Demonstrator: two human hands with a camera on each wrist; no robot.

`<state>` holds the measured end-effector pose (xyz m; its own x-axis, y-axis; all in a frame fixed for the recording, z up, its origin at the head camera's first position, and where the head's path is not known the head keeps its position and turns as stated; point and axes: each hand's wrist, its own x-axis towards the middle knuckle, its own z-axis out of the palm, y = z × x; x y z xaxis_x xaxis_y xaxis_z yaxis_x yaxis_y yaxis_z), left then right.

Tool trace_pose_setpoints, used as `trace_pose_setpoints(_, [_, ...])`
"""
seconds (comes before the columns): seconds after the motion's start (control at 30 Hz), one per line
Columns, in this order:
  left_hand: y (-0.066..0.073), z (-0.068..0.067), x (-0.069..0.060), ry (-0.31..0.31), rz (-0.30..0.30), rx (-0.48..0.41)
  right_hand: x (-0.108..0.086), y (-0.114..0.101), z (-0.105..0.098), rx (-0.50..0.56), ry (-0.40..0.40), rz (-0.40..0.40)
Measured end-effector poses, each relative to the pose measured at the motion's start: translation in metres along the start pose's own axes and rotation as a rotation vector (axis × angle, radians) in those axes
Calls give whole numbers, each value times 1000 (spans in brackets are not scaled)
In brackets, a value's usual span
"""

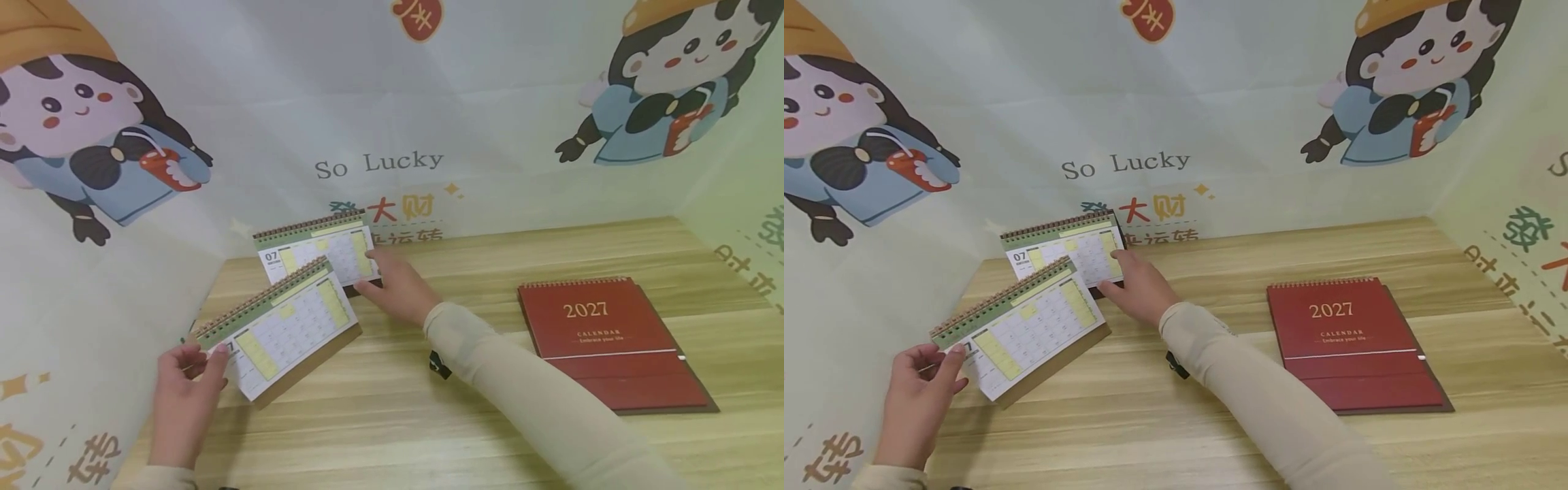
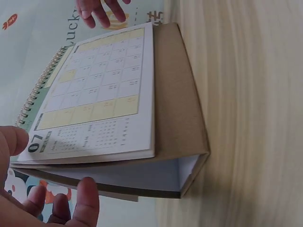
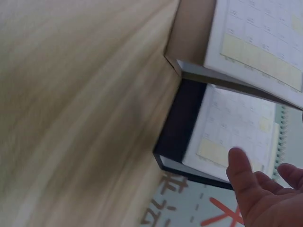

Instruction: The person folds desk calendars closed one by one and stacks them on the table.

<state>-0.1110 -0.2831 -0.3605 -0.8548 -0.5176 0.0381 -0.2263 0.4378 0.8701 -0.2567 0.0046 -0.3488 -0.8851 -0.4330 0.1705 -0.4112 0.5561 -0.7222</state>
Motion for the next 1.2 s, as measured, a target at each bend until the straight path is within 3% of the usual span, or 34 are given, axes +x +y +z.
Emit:
trace_pose_setpoints(0.17, [-5, 5, -2, -81, -18, 60, 7, 0, 14, 106, -21, 48])
trace_pose_setpoints(0.3, [-7, 8, -4, -106, 4, 88, 12, -5, 23, 185, -41, 87])
trace_pose_setpoints(0.47, [-10, 10, -7, -85, 74, 131, 16, -9, 35, 315, -74, 110])
trace_pose_setpoints(0.6, [-11, 11, -6, -49, 123, 195, 20, -13, 46, 393, -151, 98])
trace_pose_setpoints(0.7, [-12, 12, -5, -42, 140, 230, 20, -15, 55, 402, -168, 96])
trace_pose_setpoints(0.87, [-14, 13, -4, -70, 156, 221, 18, -13, 66, 410, -108, 111])
trace_pose_setpoints(1.07, [-16, 14, -4, -45, 208, 294, 19, -9, 74, 371, -74, 78])
trace_pose_setpoints(1.2, [-15, 16, -5, -38, 211, 307, 20, -8, 76, 361, -59, 61])
